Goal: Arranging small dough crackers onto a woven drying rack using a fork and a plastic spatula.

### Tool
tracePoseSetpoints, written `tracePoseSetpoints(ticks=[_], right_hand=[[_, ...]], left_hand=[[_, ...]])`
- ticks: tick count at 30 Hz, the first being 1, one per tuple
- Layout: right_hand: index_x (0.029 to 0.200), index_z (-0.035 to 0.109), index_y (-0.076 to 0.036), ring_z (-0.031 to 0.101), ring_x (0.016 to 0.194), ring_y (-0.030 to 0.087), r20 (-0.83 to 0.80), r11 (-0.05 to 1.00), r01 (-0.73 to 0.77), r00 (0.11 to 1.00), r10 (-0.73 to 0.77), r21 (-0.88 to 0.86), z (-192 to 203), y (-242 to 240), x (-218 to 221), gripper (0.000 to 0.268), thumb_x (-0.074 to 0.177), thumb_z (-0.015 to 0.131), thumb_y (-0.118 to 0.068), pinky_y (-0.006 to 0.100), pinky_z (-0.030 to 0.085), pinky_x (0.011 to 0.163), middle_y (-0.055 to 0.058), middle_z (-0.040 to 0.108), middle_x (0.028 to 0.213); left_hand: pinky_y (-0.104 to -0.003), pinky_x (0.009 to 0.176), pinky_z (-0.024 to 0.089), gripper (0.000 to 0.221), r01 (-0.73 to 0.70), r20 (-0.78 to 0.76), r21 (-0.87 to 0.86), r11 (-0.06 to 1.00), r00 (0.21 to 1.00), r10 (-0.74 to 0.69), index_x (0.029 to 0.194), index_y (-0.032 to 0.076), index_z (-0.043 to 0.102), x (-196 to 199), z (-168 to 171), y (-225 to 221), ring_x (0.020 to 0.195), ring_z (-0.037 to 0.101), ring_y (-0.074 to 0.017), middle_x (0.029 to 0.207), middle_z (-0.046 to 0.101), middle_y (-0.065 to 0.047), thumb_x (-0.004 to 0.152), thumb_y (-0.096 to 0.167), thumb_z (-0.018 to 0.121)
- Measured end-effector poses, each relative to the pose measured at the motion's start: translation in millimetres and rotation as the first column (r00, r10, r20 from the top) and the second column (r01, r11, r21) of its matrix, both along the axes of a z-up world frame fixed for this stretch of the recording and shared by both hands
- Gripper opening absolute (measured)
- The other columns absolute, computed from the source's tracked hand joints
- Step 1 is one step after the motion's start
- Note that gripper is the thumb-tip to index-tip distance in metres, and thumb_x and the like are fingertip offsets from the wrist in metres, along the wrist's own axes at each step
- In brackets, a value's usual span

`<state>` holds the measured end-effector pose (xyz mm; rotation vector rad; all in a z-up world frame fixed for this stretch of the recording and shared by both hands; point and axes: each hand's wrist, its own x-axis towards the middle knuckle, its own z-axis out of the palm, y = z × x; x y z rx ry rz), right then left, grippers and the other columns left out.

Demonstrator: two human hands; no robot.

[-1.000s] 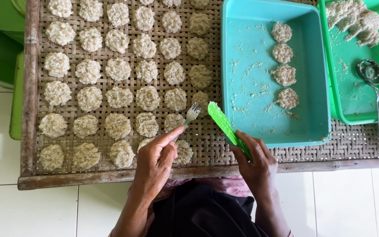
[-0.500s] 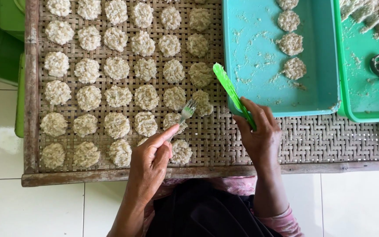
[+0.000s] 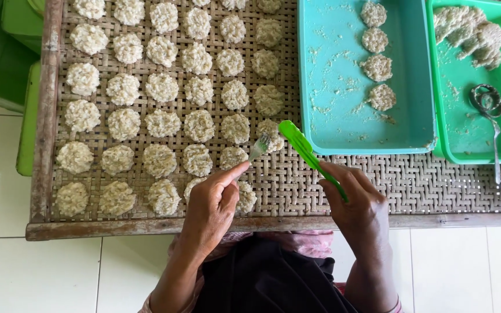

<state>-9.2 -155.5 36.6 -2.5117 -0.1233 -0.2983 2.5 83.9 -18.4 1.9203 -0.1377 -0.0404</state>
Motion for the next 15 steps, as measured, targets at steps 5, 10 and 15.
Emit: tracePoseSetpoints(ticks=[5, 10, 15], right_hand=[[0.115, 0.074, -0.004, 0.066, 0.063, 0.013, -0.026, 0.998, -0.056, 0.998, 0.055, -0.036, 4.9, 7.8, 4.4, 0.032, 0.084, 0.073, 0.005, 0.024, 0.052, 0.049, 0.01, 0.076, 0.103], [0.118, 0.073, -0.005, 0.067, 0.063, 0.014, -0.026, 0.991, -0.054, 0.998, 0.051, -0.123, 5.9, 12.5, 9.3, 0.033, 0.086, 0.072, 0.004, 0.025, 0.052, 0.048, 0.008, 0.075, 0.104], [0.118, 0.077, -0.016, 0.07, 0.056, 0.022, -0.101, 0.943, -0.067, 0.994, 0.036, -0.327, 15.7, 13.8, 10.2, 0.027, 0.094, 0.069, -0.005, 0.032, 0.058, 0.049, 0.012, 0.076, 0.095]], left_hand=[[-0.026, 0.042, 0.036, 0.045, -0.01, -0.033, -0.024, 1.0, 0.999, 0.009, 0.126, 0.002, 0.071, 0.2, 5.2, 2.0, 0.048, 0.044, -0.0101, 0.067, 0.062, -0.004, 0.083, -0.004, 0.057], [-0.027, 0.042, 0.037, 0.047, -0.014, -0.002, 0.004, 1.0, 1.0, 0.014, 0.125, 0.004, 0.071, 0.8, 5.8, 4.9, 0.048, 0.045, -0.0111, 0.068, 0.063, -0.005, 0.081, -0.005, 0.059], [-0.042, 0.063, 0.056, 0.05, -0.04, -0.122, -0.066, 0.997, 0.992, 0.032, 0.131, 0.013, 0.073, -2.3, 8.7, 9.6, 0.07, 0.07, -0.0354, 0.078, 0.072, -0.023, 0.09, 0.001, 0.047]])
